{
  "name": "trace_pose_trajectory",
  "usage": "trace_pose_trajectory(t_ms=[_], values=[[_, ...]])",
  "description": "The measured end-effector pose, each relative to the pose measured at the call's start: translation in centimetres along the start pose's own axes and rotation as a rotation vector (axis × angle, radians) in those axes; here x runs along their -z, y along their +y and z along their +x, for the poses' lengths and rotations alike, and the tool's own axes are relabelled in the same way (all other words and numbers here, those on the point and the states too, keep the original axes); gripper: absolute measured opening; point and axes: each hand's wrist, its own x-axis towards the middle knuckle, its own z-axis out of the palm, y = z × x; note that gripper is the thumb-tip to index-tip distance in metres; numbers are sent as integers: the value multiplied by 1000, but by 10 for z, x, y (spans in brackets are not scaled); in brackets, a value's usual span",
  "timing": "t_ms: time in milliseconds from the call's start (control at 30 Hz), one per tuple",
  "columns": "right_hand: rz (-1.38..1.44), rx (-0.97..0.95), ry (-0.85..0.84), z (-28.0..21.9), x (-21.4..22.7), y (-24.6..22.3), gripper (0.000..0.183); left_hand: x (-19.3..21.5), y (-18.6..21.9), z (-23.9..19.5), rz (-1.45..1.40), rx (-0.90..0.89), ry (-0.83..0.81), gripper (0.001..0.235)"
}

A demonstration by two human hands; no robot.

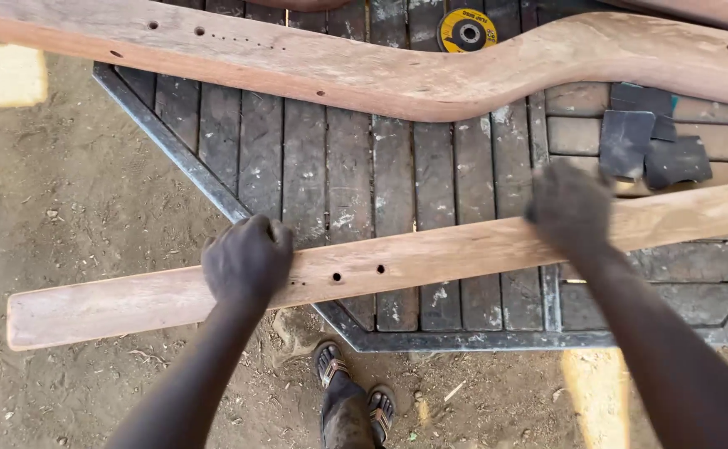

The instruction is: Sanding a wooden plank with sandpaper on a workbench to smooth the surface

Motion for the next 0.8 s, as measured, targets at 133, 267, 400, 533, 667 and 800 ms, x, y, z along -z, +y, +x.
trace_pose_trajectory(t_ms=[133, 267, 400, 533, 667, 800], values=[[-101, -158, 117, 0, -19, -57, 35, -2, 1, 3, -57, 36, -37, 47], [107, 13, 43, 3, 9, -218, 26, -4, -1, 3, -56, 44, 26, 49], [164, 81, 171, 7, -7, -222, 27, -5, 1, 1, -48, 55, 34, 49], [185, 64, 174, 7, 8, -225, 31, 2, 1, 3, -64, 43, -16, 51], [137, 38, 123, 5, 21, -226, 35, 20, 2, -3, -117, 27, -46, 49], [183, 18, 82, -6, 44, -241, 32, 25, -3, -10, -133, 11, -85, 49]])
